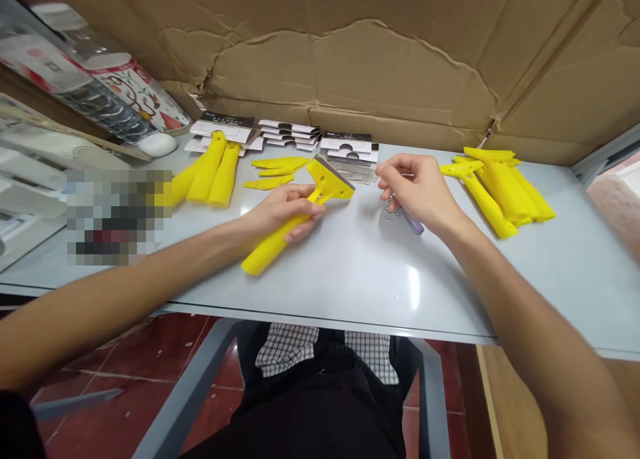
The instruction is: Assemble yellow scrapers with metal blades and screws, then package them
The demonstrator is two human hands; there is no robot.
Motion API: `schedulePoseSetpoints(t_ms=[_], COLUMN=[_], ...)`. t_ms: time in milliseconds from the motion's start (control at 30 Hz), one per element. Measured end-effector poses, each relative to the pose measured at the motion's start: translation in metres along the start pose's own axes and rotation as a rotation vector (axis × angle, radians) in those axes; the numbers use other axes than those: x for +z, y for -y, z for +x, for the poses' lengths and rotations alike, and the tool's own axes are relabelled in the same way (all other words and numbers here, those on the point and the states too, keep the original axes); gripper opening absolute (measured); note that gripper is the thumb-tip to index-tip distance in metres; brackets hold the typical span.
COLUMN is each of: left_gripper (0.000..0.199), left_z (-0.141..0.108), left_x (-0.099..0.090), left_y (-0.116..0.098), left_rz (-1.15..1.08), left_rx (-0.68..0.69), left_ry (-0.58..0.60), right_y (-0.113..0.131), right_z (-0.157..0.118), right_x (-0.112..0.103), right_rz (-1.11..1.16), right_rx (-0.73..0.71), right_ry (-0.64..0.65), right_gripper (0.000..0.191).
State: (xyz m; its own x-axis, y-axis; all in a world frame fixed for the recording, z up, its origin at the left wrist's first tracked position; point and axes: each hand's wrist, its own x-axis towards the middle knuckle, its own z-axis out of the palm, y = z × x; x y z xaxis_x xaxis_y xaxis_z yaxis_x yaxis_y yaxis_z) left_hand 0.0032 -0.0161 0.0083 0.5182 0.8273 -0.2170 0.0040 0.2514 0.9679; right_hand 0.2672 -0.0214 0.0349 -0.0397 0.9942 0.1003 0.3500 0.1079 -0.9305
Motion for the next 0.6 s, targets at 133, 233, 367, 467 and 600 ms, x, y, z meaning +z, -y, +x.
schedulePoseSetpoints(t_ms=[133,233,367,467,600], left_gripper=[0.017,0.017,0.021,0.018,0.016], left_z=[0.002,0.001,0.001,0.001,0.000], left_x=[-0.002,-0.003,-0.003,-0.003,-0.001], left_y=[0.003,0.002,0.001,0.001,0.000], left_rz=[-0.074,-0.073,-0.042,-0.052,-0.051], left_rx=[-0.026,-0.029,-0.035,-0.023,-0.022], left_ry=[0.017,0.018,0.020,0.017,-0.002], right_y=[0.002,0.003,-0.002,-0.005,-0.003], right_z=[0.000,0.000,0.004,0.006,0.006], right_x=[-0.010,-0.014,-0.020,-0.025,-0.028], right_rz=[-0.622,-0.826,-0.913,-0.938,-0.944], right_rx=[-0.226,-0.270,-0.293,-0.292,-0.274], right_ry=[0.038,0.095,0.170,0.216,0.274], right_gripper=[0.017,0.017,0.020,0.020,0.019])
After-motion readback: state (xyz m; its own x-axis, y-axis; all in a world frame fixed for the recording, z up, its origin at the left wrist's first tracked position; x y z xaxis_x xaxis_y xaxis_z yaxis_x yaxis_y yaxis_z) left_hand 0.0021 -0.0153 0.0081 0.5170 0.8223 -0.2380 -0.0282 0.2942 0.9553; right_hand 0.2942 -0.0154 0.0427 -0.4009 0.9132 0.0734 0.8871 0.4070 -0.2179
